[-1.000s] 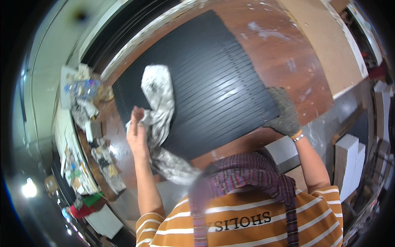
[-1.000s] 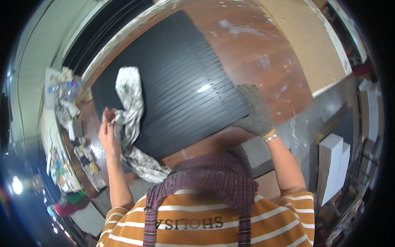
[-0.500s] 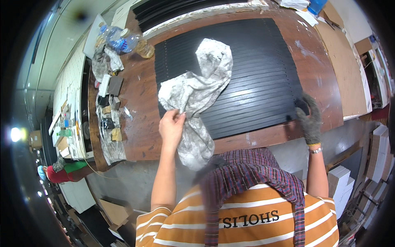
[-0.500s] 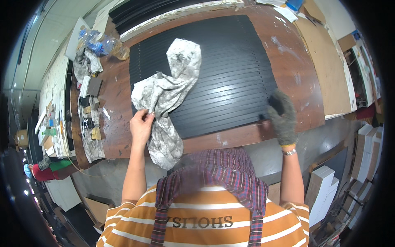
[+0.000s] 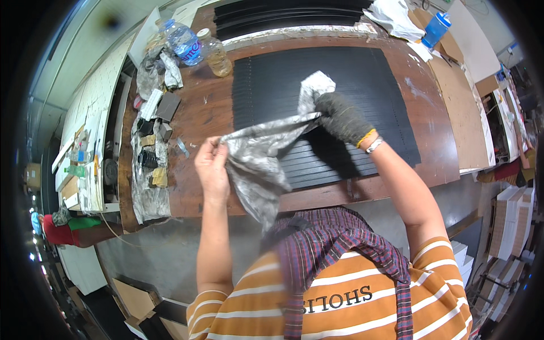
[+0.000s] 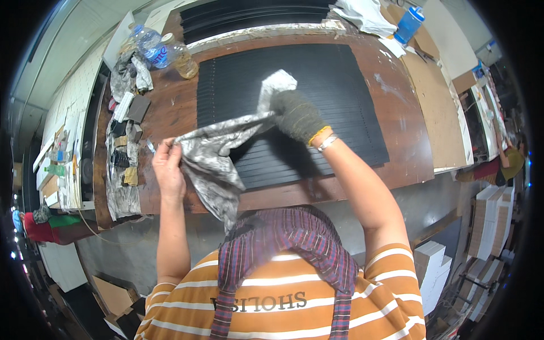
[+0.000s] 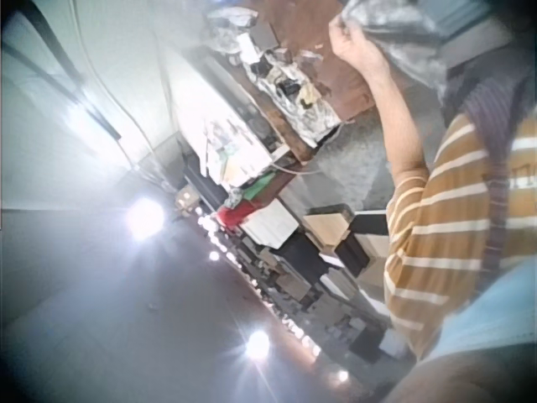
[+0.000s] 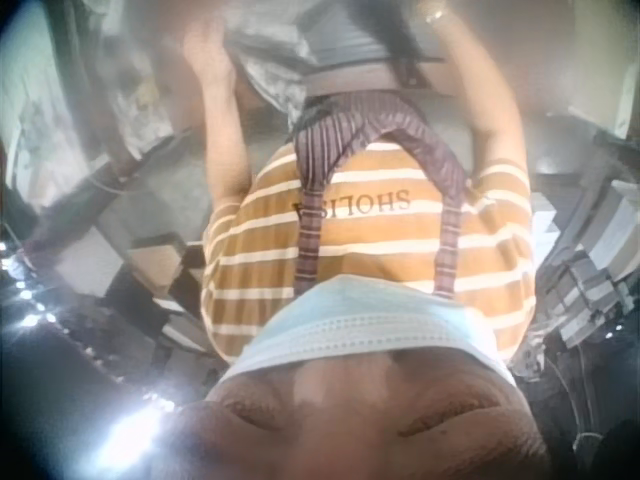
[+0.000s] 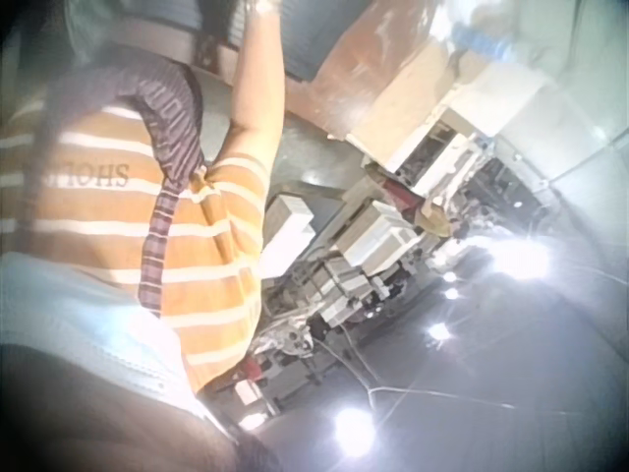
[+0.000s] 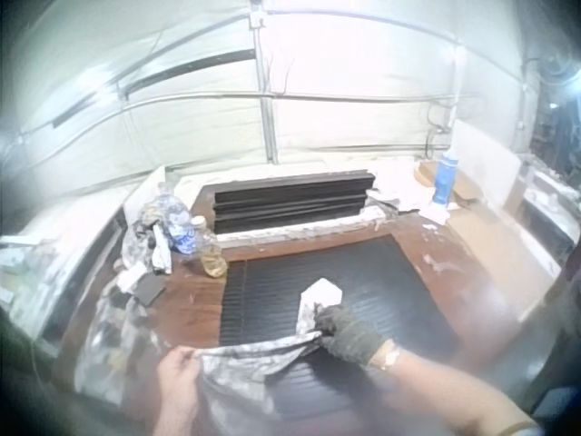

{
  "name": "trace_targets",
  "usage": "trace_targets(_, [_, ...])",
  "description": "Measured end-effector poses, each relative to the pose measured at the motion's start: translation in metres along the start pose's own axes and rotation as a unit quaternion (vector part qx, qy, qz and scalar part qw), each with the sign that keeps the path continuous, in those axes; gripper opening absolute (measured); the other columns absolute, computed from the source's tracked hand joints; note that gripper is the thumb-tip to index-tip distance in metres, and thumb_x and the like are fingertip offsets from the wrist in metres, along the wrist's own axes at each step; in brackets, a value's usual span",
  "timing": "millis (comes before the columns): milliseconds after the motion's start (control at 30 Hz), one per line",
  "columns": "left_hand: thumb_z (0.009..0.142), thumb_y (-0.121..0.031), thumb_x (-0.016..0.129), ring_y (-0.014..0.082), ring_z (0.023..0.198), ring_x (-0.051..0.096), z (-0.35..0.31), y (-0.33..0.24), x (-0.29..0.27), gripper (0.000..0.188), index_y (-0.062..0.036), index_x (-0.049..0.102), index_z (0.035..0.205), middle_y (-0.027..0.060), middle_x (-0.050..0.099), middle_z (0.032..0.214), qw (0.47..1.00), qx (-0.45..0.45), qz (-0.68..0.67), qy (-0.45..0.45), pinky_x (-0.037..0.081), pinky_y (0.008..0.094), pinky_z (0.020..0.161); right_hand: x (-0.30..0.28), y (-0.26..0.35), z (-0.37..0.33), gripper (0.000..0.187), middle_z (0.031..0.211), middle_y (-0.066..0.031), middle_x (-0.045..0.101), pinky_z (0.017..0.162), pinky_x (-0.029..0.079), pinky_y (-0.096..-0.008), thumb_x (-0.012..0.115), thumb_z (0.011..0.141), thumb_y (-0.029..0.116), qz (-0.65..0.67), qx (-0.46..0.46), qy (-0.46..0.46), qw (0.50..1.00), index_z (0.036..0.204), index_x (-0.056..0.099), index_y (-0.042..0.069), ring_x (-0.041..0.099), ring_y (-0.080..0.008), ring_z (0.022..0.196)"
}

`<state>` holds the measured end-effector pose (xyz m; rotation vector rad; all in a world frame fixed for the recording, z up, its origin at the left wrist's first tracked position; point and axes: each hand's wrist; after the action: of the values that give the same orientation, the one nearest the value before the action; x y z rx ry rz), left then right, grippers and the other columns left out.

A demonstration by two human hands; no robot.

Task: The person wipes a black ribbed mat on a wooden workbench using a sponge and then a cloth. They repeatedly rub the surface, flip the mat, and continue wiping both sides.

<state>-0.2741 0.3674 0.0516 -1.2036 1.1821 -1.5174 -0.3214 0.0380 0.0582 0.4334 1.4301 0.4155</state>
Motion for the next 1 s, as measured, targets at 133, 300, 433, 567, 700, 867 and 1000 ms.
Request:
trace_targets(133, [0.096,-0.002,0.067,0.0064,0.082,0.057,0.024,-0.033,-0.027,0.007,0.0015,0.07,0.102,-0.0005,0.067,0.092,0.995,0.087,0.002,-0.04,0.045,0.02,0.077,-0.034,0.025,0.018,0.035,0.108,-0.0113,0.072,0.088,0.055,-0.0354,0.081,0.085,0.028,0.215,-0.009,-0.074,0.974,0.11,0.074,0.005,0.069,-0.0236,0.101])
trace_targets(300, [0.096,-0.002,0.067,0.0056,0.08,0.055,0.027,-0.075,-0.045,0.005,0.0022,0.07,0.098,-0.0012,0.065,0.089,0.97,0.217,0.082,-0.077,0.043,0.0203,0.075,-0.09,0.07,0.028,0.031,0.106,-0.0058,0.073,0.087,0.055,-0.0292,0.077,0.087,0.01,0.196,-0.027,0.056,0.979,0.115,0.07,0.001,0.067,-0.0128,0.098])
trace_targets(433, [0.088,-0.001,0.073,0.0068,0.075,0.056,0.007,-0.08,-0.049,0.006,0.0003,0.071,0.093,0.0001,0.066,0.084,0.947,0.187,0.26,0.003,0.045,0.023,0.068,-0.075,0.053,0.017,0.028,0.102,-0.0087,0.072,0.087,0.055,-0.0368,0.077,0.078,0.007,0.1,-0.059,-0.006,0.993,0.106,0.071,0.005,0.068,-0.0237,0.097])
trace_targets(567, [0.08,-0.007,0.076,0.0255,0.082,0.073,-0.02,-0.039,-0.037,0.018,0.0014,0.075,0.096,0.015,0.075,0.092,0.87,0.08,0.35,0.338,0.056,0.0334,0.076,-0.047,-0.004,0.004,0.024,0.095,-0.0118,0.066,0.083,0.052,-0.0468,0.072,0.067,0.004,-0.109,-0.137,-0.118,0.977,0.09,0.067,0.009,0.062,-0.0378,0.096])
trace_targets(700, [0.084,-0.011,0.073,0.0293,0.078,0.072,-0.03,-0.026,-0.016,0.018,0.0008,0.076,0.097,0.0161,0.074,0.086,0.873,-0.068,0.317,0.363,0.055,0.0347,0.073,-0.038,-0.028,-0.006,0.024,0.097,-0.0115,0.067,0.084,0.052,-0.0443,0.076,0.068,0.009,-0.116,-0.036,-0.075,0.99,0.09,0.069,0.01,0.064,-0.0371,0.097])
trace_targets(867, [0.086,-0.014,0.071,0.0317,0.084,0.071,-0.004,-0.001,0.03,0.021,0.0011,0.074,0.101,0.0176,0.073,0.092,0.903,0.036,0.317,0.287,0.054,0.0379,0.076,-0.037,-0.037,-0.008,0.024,0.101,-0.0106,0.069,0.086,0.053,-0.0428,0.075,0.071,0.01,-0.073,0.036,-0.075,0.994,0.094,0.071,0.01,0.065,-0.0358,0.101])
trace_targets(1000, [0.082,-0.02,0.078,0.0289,0.094,0.067,0.01,0.029,0.07,0.033,0.0018,0.071,0.106,0.0135,0.07,0.099,0.879,0.171,0.363,0.256,0.052,0.0388,0.082,-0.041,-0.036,-0.008,0.023,0.103,-0.0117,0.07,0.087,0.053,-0.0427,0.071,0.074,0.011,-0.024,0.04,-0.092,0.995,0.097,0.072,0.009,0.065,-0.0358,0.101])
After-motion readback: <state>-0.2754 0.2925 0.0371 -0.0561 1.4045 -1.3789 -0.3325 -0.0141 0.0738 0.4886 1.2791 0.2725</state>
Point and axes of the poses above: each hand's wrist, its own z-axis towards the middle knuckle, its own x-axis out of the palm, y = z × x
